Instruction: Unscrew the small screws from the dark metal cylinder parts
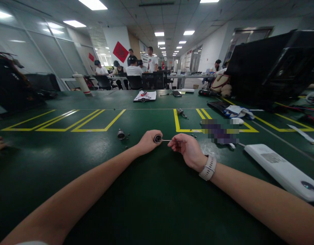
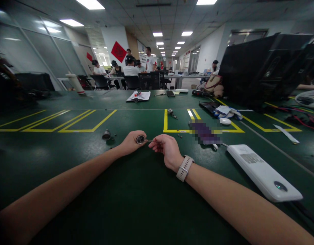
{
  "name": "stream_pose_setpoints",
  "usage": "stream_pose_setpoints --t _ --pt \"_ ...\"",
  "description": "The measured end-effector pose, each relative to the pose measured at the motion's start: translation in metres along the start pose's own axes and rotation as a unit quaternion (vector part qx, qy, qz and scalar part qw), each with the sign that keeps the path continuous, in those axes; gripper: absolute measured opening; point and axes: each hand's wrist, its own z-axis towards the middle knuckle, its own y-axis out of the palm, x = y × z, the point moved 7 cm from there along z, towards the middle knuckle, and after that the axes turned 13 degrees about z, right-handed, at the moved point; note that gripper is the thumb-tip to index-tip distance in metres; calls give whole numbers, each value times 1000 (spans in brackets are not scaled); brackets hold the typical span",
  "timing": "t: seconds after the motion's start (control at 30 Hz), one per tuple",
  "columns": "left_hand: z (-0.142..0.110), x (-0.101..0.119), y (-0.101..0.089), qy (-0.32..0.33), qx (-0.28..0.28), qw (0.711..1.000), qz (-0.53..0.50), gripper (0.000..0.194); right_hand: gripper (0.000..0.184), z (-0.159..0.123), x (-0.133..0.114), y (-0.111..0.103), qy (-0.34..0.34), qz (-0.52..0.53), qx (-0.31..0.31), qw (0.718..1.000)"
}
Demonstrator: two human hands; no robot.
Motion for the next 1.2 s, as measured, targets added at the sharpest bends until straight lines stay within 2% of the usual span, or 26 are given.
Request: stream_pose_setpoints --t 0.2,0.53,0.77,0.97,1.1,1.2 --pt "2 -2 0 12 -36 998 43 6 6 2 -3 1 -7 -25 -9 1000" --pt "1 -8 -1 18 -30 997 75 7 7 2 -7 1 -29 -51 -26 998" --pt "1 -11 1 13 -23 996 86 6 12 0 -7 3 -54 -124 -37 990" --pt "1 -12 1 4 -25 996 84 5 12 -1 -9 4 -82 -128 -48 987" --pt "0 -10 1 -2 -32 996 80 5 11 -6 -15 15 -130 -176 -107 970" --pt "1 -9 0 -2 -33 996 85 5 11 -10 -15 25 -159 -278 -144 936"
